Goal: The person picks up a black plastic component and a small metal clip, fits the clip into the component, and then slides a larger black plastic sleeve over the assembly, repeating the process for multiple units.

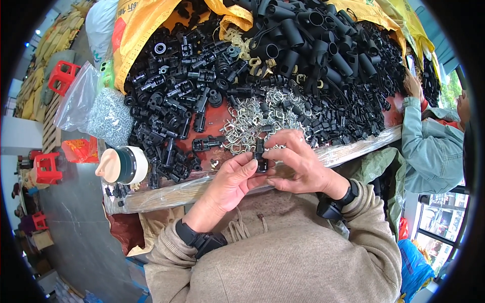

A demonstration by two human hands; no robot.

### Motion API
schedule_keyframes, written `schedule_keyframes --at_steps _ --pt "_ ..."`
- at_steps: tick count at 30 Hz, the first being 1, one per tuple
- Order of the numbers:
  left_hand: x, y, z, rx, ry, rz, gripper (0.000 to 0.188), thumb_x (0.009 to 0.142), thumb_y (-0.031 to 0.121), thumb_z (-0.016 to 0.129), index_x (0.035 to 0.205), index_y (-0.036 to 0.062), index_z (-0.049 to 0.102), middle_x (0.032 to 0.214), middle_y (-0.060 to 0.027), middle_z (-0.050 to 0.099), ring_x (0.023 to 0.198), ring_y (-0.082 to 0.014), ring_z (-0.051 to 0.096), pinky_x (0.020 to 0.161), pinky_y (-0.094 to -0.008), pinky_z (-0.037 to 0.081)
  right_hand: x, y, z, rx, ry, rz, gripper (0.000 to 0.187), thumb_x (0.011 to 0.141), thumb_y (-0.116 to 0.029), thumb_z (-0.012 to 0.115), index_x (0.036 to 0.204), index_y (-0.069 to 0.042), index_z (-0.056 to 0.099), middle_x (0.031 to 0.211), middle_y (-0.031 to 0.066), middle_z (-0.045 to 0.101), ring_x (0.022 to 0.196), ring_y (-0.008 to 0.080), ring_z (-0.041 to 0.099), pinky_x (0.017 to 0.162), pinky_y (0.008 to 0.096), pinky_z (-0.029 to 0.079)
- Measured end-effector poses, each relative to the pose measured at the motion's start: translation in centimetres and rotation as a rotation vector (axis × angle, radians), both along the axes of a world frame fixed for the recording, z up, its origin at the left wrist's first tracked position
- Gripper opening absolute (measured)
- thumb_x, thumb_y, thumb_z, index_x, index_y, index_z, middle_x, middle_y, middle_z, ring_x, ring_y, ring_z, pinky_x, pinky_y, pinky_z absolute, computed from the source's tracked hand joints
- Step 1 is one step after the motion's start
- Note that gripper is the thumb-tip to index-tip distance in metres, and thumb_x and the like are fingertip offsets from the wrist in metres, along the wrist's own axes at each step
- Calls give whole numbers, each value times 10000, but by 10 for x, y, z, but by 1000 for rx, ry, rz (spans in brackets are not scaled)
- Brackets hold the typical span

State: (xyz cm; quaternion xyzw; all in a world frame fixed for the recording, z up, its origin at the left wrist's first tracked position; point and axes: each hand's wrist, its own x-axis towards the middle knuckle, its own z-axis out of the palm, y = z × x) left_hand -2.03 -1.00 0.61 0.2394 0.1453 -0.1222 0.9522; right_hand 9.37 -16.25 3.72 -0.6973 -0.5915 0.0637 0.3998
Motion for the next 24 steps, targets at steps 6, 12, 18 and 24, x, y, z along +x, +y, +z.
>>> schedule_keyframes --at_steps 6,12,18,24 --pt "1 -3 0 44 6 -4 256 842 148 521 1059 16 492 978 -65 559 901 -163 563 814 -306 469 -5 8 -5 15 -74 -40 471 567 -90 685 985 -47 472 1039 140 454 938 283 462 769 376 357" --pt "3 -5 3 58 -3 -10 263 830 144 540 1058 21 491 976 -50 553 901 -142 551 817 -310 466 -6 5 -18 101 -29 -26 466 558 -82 686 972 -45 474 1026 145 461 922 289 470 748 381 368" --pt "1 -5 -2 45 2 24 261 819 123 555 1052 23 493 958 -36 552 887 -129 548 812 -314 468 -7 6 -15 126 -148 17 383 563 -86 681 908 -42 520 1010 133 467 902 290 476 732 377 366" --pt "-1 -3 -4 42 2 35 255 820 122 554 1046 19 497 953 -32 552 882 -126 548 801 -310 474 -9 7 -15 112 -230 -27 353 569 -109 683 885 -47 540 1016 124 466 897 286 472 758 378 351"
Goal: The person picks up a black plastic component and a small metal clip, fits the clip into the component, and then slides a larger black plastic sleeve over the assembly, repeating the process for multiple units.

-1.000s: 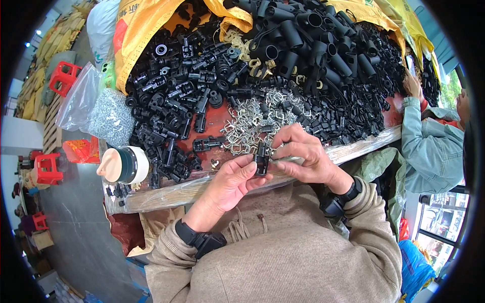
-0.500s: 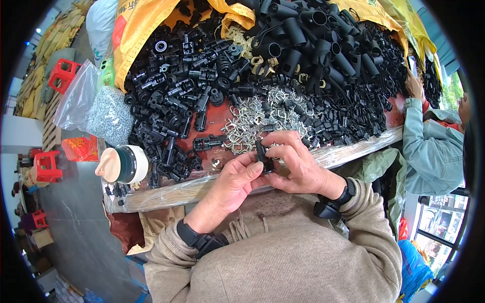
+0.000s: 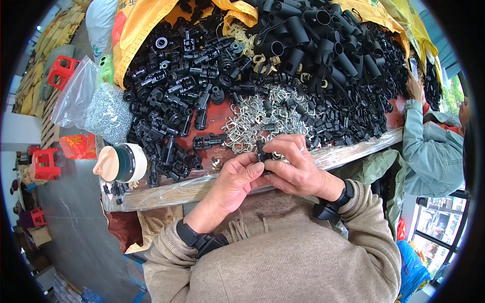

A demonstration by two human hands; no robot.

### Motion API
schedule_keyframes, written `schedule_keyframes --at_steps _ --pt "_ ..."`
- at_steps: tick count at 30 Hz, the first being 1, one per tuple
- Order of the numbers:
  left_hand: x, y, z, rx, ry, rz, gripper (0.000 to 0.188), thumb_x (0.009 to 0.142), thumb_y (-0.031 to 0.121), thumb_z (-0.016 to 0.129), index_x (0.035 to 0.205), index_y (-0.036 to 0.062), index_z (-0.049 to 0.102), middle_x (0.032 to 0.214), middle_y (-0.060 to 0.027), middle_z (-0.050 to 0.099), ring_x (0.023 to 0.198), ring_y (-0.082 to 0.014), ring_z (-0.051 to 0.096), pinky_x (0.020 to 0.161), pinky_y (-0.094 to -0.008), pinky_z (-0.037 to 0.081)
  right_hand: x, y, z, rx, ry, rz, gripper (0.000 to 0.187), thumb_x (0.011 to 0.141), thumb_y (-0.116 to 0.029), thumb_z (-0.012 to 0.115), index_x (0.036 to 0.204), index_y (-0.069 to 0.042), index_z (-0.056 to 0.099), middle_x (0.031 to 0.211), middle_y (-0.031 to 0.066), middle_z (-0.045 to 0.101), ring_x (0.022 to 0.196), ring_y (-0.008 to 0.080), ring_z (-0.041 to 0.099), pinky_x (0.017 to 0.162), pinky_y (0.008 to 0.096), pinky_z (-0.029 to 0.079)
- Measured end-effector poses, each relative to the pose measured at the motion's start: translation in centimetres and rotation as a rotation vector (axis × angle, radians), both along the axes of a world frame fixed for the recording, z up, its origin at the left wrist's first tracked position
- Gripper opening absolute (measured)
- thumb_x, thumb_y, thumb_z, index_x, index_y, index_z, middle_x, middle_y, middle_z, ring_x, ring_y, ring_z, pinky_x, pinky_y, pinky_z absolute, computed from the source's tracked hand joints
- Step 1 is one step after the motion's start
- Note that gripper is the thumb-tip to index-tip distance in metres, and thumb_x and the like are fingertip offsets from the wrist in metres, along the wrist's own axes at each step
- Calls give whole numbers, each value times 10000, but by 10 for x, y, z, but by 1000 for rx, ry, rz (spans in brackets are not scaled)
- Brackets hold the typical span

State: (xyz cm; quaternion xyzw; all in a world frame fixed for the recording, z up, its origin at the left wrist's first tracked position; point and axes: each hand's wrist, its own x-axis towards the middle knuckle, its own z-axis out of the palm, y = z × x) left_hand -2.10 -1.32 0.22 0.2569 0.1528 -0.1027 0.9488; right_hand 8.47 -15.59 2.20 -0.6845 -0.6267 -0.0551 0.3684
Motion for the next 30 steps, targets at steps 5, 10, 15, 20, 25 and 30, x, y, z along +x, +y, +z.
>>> schedule_keyframes --at_steps 5,10,15,20,25,30 --pt "-1 2 -1 -14 -9 -29 256 826 132 545 1048 14 499 960 -40 557 878 -133 556 790 -298 479 1 0 1 -32 42 11 359 599 -169 688 902 -46 538 1011 125 468 908 288 463 782 383 343" --pt "-1 4 4 -14 -10 -59 264 834 143 534 1057 7 499 979 -55 559 873 -147 567 782 -290 484 6 -1 4 -54 188 44 353 622 -227 682 889 -42 545 998 131 470 921 294 454 789 390 348" --pt "-1 4 4 -13 -19 -69 273 839 147 526 1068 1 499 984 -62 562 869 -156 574 780 -284 487 10 -6 3 -31 236 74 343 591 -208 670 883 -74 547 1025 111 465 934 289 459 786 392 322" --pt "-2 4 2 -14 9 -61 278 840 151 520 1073 1 488 964 -97 581 864 -210 592 758 -310 506 10 -7 3 -24 232 118 316 590 -219 674 860 -92 570 1042 108 467 955 295 456 790 389 318" --pt "-2 5 2 -28 10 -118 273 846 170 516 1061 3 504 965 -68 571 854 -159 583 747 -258 496 13 -8 4 -31 197 172 319 588 -238 682 861 -103 585 1066 104 469 973 294 454 789 389 312" --pt "-3 6 -1 -24 16 -119 273 843 184 521 1049 4 509 950 -68 575 840 -161 590 727 -248 499 14 -5 5 -85 2 156 338 598 -265 684 880 -105 589 1067 92 478 982 280 455 788 386 310"
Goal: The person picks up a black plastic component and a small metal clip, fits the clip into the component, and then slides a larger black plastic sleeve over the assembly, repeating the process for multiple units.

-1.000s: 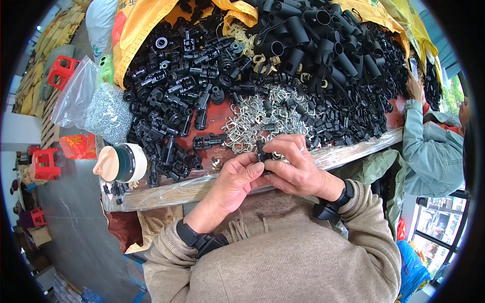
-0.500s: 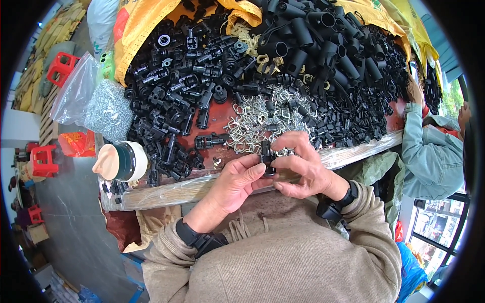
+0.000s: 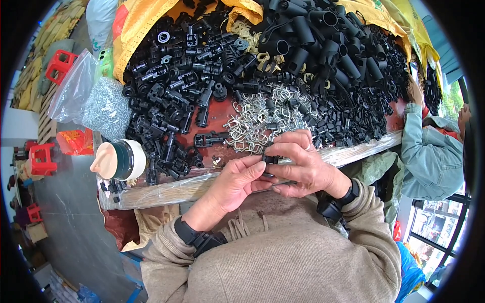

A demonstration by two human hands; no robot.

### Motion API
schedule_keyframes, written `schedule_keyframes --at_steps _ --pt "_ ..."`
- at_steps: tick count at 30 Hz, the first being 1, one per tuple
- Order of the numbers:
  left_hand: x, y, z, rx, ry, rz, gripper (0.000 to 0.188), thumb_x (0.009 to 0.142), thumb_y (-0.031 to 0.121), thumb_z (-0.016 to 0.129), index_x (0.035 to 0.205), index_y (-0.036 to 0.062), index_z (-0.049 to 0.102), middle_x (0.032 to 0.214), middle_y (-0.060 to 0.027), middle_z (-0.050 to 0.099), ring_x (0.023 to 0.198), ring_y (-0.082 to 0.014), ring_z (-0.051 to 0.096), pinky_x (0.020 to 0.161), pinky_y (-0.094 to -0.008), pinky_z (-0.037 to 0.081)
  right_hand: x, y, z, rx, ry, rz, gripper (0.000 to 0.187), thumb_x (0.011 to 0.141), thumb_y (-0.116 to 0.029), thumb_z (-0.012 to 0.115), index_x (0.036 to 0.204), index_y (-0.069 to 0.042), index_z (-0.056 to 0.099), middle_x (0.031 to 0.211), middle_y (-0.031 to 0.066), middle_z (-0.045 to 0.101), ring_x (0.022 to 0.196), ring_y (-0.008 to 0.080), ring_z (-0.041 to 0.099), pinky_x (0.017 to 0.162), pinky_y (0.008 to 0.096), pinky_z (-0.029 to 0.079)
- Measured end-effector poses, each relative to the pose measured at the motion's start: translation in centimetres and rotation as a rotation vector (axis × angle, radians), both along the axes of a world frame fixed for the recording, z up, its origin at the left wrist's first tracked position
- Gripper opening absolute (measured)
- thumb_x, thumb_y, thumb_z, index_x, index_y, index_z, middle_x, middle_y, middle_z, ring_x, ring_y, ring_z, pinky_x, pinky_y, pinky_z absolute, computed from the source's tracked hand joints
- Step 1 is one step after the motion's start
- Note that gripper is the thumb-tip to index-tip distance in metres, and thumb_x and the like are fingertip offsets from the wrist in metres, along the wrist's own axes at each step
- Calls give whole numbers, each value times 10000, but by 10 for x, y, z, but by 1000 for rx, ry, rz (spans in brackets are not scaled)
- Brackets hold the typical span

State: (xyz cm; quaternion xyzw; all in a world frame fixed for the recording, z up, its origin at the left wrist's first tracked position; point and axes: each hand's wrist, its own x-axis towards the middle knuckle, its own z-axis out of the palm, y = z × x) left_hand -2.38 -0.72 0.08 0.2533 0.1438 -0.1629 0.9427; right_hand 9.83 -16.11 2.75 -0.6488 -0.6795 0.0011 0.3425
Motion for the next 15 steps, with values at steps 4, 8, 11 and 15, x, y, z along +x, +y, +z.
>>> schedule_keyframes --at_steps 4,8,11,15 --pt "0 -1 1 10 10 8 267 843 184 521 1044 9 497 944 -86 581 830 -181 595 718 -263 505 1 0 2 -24 88 -42 340 608 -268 684 893 -106 591 1059 85 484 984 276 454 788 389 311" --pt "1 -2 3 66 15 6 270 837 185 529 1041 11 493 948 -104 584 822 -187 597 710 -263 506 10 -2 6 14 321 -30 320 646 -233 666 906 -62 593 1026 114 493 977 283 448 805 387 336" --pt "2 -2 3 104 9 -3 275 831 184 539 1039 11 495 952 -114 585 820 -186 597 707 -257 505 30 3 -1 -18 296 -237 260 682 -194 633 895 -51 585 994 113 501 932 275 470 772 366 360" --pt "0 -1 4 137 4 5 277 823 175 550 1037 9 496 959 -128 585 820 -187 598 704 -253 505 66 24 -10 -94 -160 -476 157 730 -131 578 851 -32 567 931 110 517 805 274 505 690 340 400"
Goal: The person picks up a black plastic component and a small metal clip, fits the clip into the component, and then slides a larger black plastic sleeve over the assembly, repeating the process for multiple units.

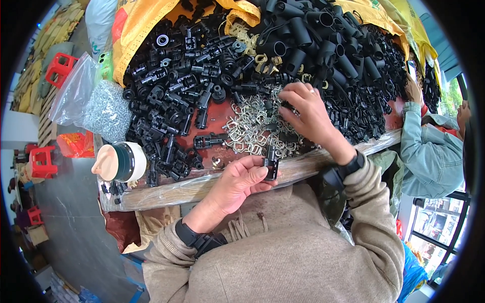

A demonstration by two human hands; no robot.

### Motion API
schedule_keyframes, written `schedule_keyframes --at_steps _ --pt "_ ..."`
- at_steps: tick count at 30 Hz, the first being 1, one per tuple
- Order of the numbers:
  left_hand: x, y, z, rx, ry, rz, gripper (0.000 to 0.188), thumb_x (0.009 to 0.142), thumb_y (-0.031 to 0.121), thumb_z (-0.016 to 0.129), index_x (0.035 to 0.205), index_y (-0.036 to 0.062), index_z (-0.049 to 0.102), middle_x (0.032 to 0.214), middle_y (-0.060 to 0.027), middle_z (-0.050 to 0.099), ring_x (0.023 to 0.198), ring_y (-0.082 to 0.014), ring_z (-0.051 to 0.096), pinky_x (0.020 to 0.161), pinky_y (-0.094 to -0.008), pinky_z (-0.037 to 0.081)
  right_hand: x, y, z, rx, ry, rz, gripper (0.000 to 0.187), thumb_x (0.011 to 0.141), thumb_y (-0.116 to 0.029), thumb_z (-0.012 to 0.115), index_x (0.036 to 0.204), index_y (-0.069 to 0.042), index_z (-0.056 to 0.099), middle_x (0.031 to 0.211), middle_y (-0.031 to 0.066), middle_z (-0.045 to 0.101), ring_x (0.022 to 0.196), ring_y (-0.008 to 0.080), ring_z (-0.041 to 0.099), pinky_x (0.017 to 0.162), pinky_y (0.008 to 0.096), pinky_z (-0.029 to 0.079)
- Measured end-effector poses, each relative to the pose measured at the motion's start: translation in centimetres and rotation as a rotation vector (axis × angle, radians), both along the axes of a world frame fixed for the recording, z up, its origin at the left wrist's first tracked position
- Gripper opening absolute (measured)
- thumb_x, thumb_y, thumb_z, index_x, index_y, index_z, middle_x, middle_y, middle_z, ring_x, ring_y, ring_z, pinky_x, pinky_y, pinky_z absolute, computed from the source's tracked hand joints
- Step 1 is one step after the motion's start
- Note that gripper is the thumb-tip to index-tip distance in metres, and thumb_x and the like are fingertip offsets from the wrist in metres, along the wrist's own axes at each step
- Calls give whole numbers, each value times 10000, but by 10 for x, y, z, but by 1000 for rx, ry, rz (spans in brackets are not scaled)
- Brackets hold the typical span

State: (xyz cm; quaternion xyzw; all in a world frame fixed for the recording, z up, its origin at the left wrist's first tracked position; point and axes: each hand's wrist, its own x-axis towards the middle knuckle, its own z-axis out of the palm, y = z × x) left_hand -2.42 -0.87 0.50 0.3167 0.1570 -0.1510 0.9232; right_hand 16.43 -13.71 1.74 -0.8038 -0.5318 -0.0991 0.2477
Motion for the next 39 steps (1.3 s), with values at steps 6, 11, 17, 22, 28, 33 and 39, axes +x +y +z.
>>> schedule_keyframes --at_steps 6,11,17,22,28,33,39 --pt "0 4 0 -57 5 14 252 826 150 549 1033 15 505 950 -103 592 800 -155 595 689 -237 495 20 5 -11 -191 20 -26 134 728 -117 576 830 -32 560 825 105 537 676 292 503 596 344 412" --pt "-4 7 -2 -66 -4 57 265 820 154 551 1031 4 494 978 -161 578 817 -207 600 688 -267 514 18 1 -11 -34 285 13 121 758 -128 554 850 -49 559 684 104 550 588 268 537 524 339 422" --pt "-1 7 -1 -93 -14 68 233 831 133 532 1021 2 507 961 -138 585 793 -182 601 673 -250 513 14 -6 6 -53 679 -60 147 846 -128 490 876 3 550 645 75 580 540 140 556 506 249 433" --pt "1 8 1 -107 -17 80 218 836 130 525 1013 3 516 954 -122 590 786 -162 601 666 -244 513 10 -6 9 42 931 -19 184 882 -130 436 923 20 534 679 38 587 559 66 539 507 205 433" --pt "0 7 0 -110 -27 103 226 836 140 527 1019 8 513 958 -122 590 786 -159 599 658 -239 510 3 -9 7 126 1152 40 213 899 -141 398 1041 1 470 603 -2 501 496 57 447 473 183 379" --pt "0 8 0 -101 -45 143 246 836 162 529 1035 19 505 975 -117 584 813 -150 591 665 -226 497 -10 -11 10 180 1421 123 252 903 -161 392 1107 -14 412 550 -37 390 458 47 337 434 177 286" --pt "2 7 2 -103 -81 203 260 836 183 533 1042 28 501 989 -106 579 875 -143 569 723 -236 476 -29 -10 9 271 1977 337 311 888 -199 429 1138 -19 381 531 -50 320 433 41 254 427 187 225"
